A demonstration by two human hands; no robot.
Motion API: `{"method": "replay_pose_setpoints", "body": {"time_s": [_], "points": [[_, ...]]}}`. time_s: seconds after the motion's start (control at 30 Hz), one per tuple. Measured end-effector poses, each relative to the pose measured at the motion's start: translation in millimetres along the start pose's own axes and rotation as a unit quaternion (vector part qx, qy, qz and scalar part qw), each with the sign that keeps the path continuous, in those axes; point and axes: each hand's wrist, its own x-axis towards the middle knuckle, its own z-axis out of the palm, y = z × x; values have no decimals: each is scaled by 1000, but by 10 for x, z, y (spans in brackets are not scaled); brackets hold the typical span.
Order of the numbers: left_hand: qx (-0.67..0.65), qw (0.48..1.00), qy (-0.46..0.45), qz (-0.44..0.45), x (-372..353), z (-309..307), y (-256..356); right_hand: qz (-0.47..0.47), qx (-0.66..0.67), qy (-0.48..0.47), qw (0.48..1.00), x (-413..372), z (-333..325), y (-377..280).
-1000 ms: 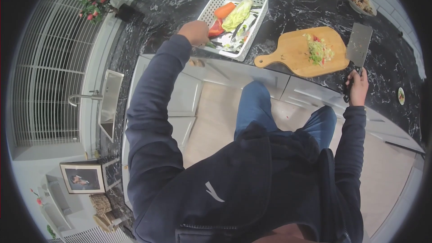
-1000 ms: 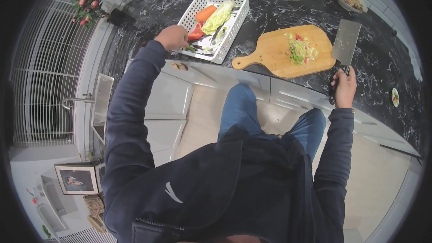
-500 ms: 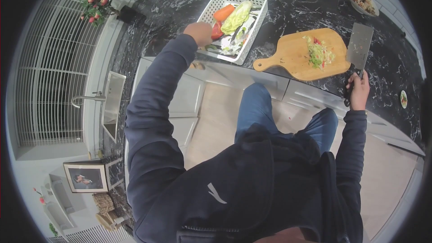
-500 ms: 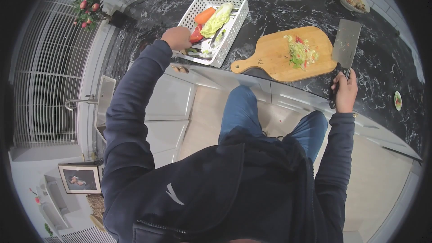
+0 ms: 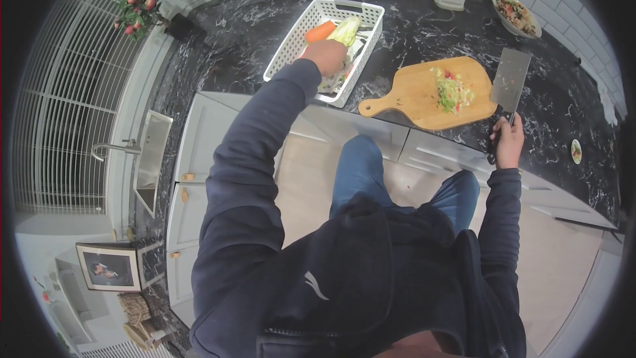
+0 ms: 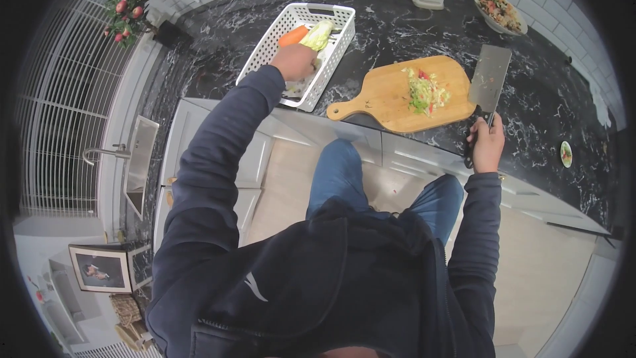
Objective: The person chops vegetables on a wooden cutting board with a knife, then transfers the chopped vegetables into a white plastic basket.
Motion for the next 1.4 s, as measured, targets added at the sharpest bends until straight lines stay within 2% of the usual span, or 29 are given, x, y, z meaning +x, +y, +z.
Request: {"method": "replay_pose_setpoints", "body": {"time_s": [0.2, 0.6, 0.7, 0.9, 1.07, 1.27, 1.3, 1.37, 1.4], "points": [[-43, 998, 39, -18, -167, -66, -89, -1, -9, -4, 1000, -32, -2, -3], [10, 1000, -28, -9, -250, -76, -15, 5, -11, 11, 1000, -33, 18, -15], [-62, 996, 66, -21, -350, -95, -234, 4, -9, 16, 1000, -26, 11, 12], [-167, 982, 54, -70, -652, -371, -442, 3, 4, 19, 1000, -10, 20, 43], [-342, 930, 116, -61, -718, -285, -509, 6, 5, 14, 1000, -19, 19, 42], [-410, 903, 104, -67, -699, -403, -264, -11, -23, -8, 1000, -30, 3, -15], [-411, 904, 103, -47, -644, -346, -259, -7, -24, -4, 1000, -32, 8, -13], [-246, 965, 92, -26, -490, -143, -318, -5, -29, -1, 1000, -54, 18, -22], [-202, 975, 90, -18, -425, -91, -323, -5, -30, 3, 1000, -61, 18, -24]]}}
